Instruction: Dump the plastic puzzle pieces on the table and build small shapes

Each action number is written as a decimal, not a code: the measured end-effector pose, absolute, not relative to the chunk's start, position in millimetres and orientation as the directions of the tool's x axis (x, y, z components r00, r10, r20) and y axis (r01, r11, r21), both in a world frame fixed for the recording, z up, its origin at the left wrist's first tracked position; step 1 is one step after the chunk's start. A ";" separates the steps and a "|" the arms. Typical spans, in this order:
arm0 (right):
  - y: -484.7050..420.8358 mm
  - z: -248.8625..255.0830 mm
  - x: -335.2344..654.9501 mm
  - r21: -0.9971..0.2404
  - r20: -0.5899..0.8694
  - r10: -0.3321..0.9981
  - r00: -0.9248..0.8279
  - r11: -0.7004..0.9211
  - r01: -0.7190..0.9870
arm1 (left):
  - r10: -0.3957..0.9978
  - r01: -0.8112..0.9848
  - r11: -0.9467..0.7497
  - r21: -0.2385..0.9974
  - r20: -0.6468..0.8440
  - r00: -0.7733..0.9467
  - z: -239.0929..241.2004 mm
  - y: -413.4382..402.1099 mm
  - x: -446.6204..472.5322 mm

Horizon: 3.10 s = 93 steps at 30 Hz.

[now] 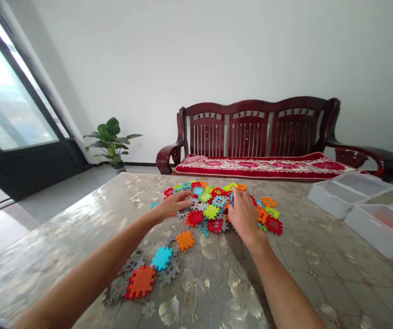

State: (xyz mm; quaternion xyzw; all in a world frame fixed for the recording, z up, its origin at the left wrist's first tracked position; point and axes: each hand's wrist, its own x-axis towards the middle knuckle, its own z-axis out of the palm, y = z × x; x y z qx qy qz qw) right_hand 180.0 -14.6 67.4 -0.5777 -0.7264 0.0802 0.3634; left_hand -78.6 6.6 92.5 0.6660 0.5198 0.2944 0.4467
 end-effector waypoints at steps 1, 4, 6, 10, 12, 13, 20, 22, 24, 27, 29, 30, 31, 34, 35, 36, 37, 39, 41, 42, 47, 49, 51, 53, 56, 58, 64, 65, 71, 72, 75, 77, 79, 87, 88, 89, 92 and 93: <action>-16.2 68.7 176.2 -0.536 0.434 0.898 -0.071 0.321 0.781 | 0.955 0.460 -0.086 0.884 -0.059 0.292 90.7 -0.9 -96.0; -24.4 70.1 151.7 -0.531 0.407 0.900 -0.155 0.371 0.762 | 0.910 0.679 -0.266 0.685 -0.054 0.410 86.5 -31.3 -152.5; -35.0 69.1 130.8 -0.526 0.342 0.881 -0.326 0.467 0.711 | 0.871 0.739 -0.333 0.586 -0.109 0.479 83.9 -56.3 -188.8; -64.6 59.8 96.9 -0.546 0.128 0.716 -0.687 0.629 0.553 | 0.855 0.850 -0.307 0.428 -0.268 0.444 72.1 -106.4 -242.1; -77.7 51.1 85.8 -0.544 0.057 0.650 -0.758 0.657 0.522 | 0.857 0.881 -0.311 0.357 -0.296 0.423 62.4 -125.0 -254.6; -82.5 46.4 81.4 -0.534 0.035 0.632 -0.774 0.666 0.520 | 0.864 0.893 -0.307 0.329 -0.298 0.406 57.3 -131.4 -256.9; -81.7 29.6 68.4 -0.434 0.105 0.707 -0.700 0.665 0.607 | 0.933 0.926 -0.252 0.281 -0.184 0.310 31.6 -121.8 -221.4; -76.7 29.4 70.0 -0.416 0.163 0.739 -0.654 0.653 0.633 | 0.940 0.903 -0.284 0.322 -0.093 0.329 27.4 -110.1 -205.0; -72.2 28.7 72.8 -0.399 0.195 0.766 -0.613 0.633 0.664 | 0.941 0.867 -0.317 0.385 0.013 0.339 24.3 -99.5 -189.8; -67.5 27.2 76.7 -0.406 0.215 0.797 -0.564 0.598 0.691 | 0.939 0.805 -0.338 0.487 0.119 0.322 22.0 -88.4 -171.3; -66.3 26.6 77.7 -0.434 0.222 0.811 -0.542 0.580 0.690 | 0.942 0.778 -0.334 0.532 0.155 0.298 21.4 -83.3 -162.0; -66.2 26.3 77.5 -0.452 0.222 0.816 -0.534 0.572 0.685 | 0.944 0.774 -0.329 0.541 0.171 0.282 21.1 -81.0 -158.1; -66.4 25.9 77.0 -0.473 0.221 0.821 -0.526 0.562 0.679 | 0.947 0.775 -0.321 0.545 0.186 0.262 20.8 -78.7 -154.6; -67.3 22.8 74.3 -0.549 0.221 0.844 -0.488 0.521 0.653 | 0.957 0.774 -0.286 0.565 0.203 0.206 18.5 -72.4 -144.4; -67.0 21.2 73.4 -0.575 0.229 0.853 -0.470 0.508 0.641 | 0.960 0.762 -0.276 0.586 0.199 0.195 17.6 -70.5 -140.4; -66.2 19.6 72.7 -0.602 0.245 0.861 -0.446 0.495 0.626 | 0.963 0.744 -0.269 0.612 0.194 0.188 16.8 -68.5 -135.7; -64.7 18.3 72.3 -0.627 0.266 0.869 -0.418 0.485 0.609 | 0.965 0.725 -0.262 0.637 0.192 0.180 16.3 -66.2 -130.4; -59.2 17.5 72.7 -0.673 0.315 0.883 -0.349 0.467 0.574 | 0.966 0.691 -0.254 0.677 0.211 0.148 17.1 -59.6 -117.4; -50.4 20.4 74.7 -0.706 0.369 0.893 -0.259 0.450 0.546 | 0.962 0.655 -0.253 0.712 0.255 0.095 21.1 -48.4 -102.4; -45.1 23.3 76.4 -0.717 0.394 0.895 -0.210 0.442 0.539 | 0.957 0.627 -0.263 0.733 0.281 0.073 24.3 -40.7 -94.7; -18.5 43.3 95.4 -0.701 0.488 0.873 -0.019 0.405 0.587 | 0.924 0.314 -0.383 0.869 0.355 0.143 43.8 2.1 -70.2; -14.0 49.6 107.2 -0.657 0.526 0.850 -0.008 0.412 0.632 | 0.916 0.266 -0.397 0.879 0.358 0.183 48.7 9.4 -73.5; -15.7 54.2 118.5 -0.612 0.551 0.834 -0.015 0.417 0.672 | 0.920 0.364 -0.386 0.848 0.326 0.216 51.2 5.9 -85.4; -23.6 57.5 126.4 -0.589 0.541 0.840 -0.041 0.413 0.694 | 0.931 0.512 -0.360 0.780 0.259 0.259 52.5 -7.6 -103.1; -43.3 59.5 129.3 -0.594 0.400 0.889 -0.223 0.437 0.675 | 0.903 0.683 -0.414 0.602 0.175 0.393 54.5 -38.8 -131.6; -57.3 58.2 126.8 -0.594 0.254 0.864 -0.435 0.494 0.635 | 0.863 0.718 -0.454 0.528 0.061 0.501 55.3 -59.4 -145.7; -74.1 48.0 118.4 -0.486 0.014 0.727 -0.687 0.605 0.630 | 0.839 0.793 -0.449 0.411 -0.112 0.533 49.0 -77.7 -151.4; -73.3 46.8 117.9 -0.463 0.010 0.723 -0.691 0.615 0.638 | 0.830 0.785 -0.466 0.409 -0.106 0.548 48.0 -74.3 -148.8; -68.7 41.4 116.9 -0.320 0.084 0.709 -0.700 0.685 0.655 | 0.796 0.736 -0.552 0.391 -0.015 0.605 46.6 -54.9 -132.9; -68.6 40.1 117.0 -0.299 0.089 0.714 -0.695 0.685 0.665 | 0.807 0.749 -0.546 0.376 -0.004 0.590 46.0 -54.3 -131.4; -68.8 37.2 117.6 -0.267 0.106 0.729 -0.676 0.676 0.687 | 0.855 0.802 -0.494 0.334 0.020 0.519 42.5 -55.0 -128.9; -69.4 37.0 118.0 -0.265 0.128 0.736 -0.665 0.672 0.692 | 0.884 0.831 -0.453 0.324 0.044 0.465 40.0 -56.1 -128.1; -70.2 38.3 118.2 -0.276 0.154 0.746 -0.648 0.662 0.697 | 0.903 0.840 -0.424 0.338 0.087 0.421 38.6 -56.9 -127.5; -58.5 45.2 121.6 -0.496 0.257 0.855 -0.451 0.517 0.697 | 0.971 0.708 -0.230 0.667 0.205 0.122 41.9 -38.2 -116.4; -53.1 47.5 122.4 -0.517 0.290 0.865 -0.409 0.501 0.694 | 0.971 0.669 -0.228 0.707 0.214 0.104 43.2 -31.9 -112.3; -46.9 50.3 123.5 -0.532 0.320 0.875 -0.363 0.484 0.695 | 0.971 0.622 -0.229 0.749 0.219 0.093 44.8 -25.1 -107.7; -28.6 60.0 128.6 -0.545 0.381 0.894 -0.235 0.423 0.724 | 0.967 0.460 -0.248 0.852 0.244 0.071 51.0 -7.1 -94.8; -24.5 62.5 130.8 -0.539 0.394 0.896 -0.207 0.407 0.737 | 0.965 0.434 -0.258 0.863 0.255 0.064 52.8 -3.6 -92.5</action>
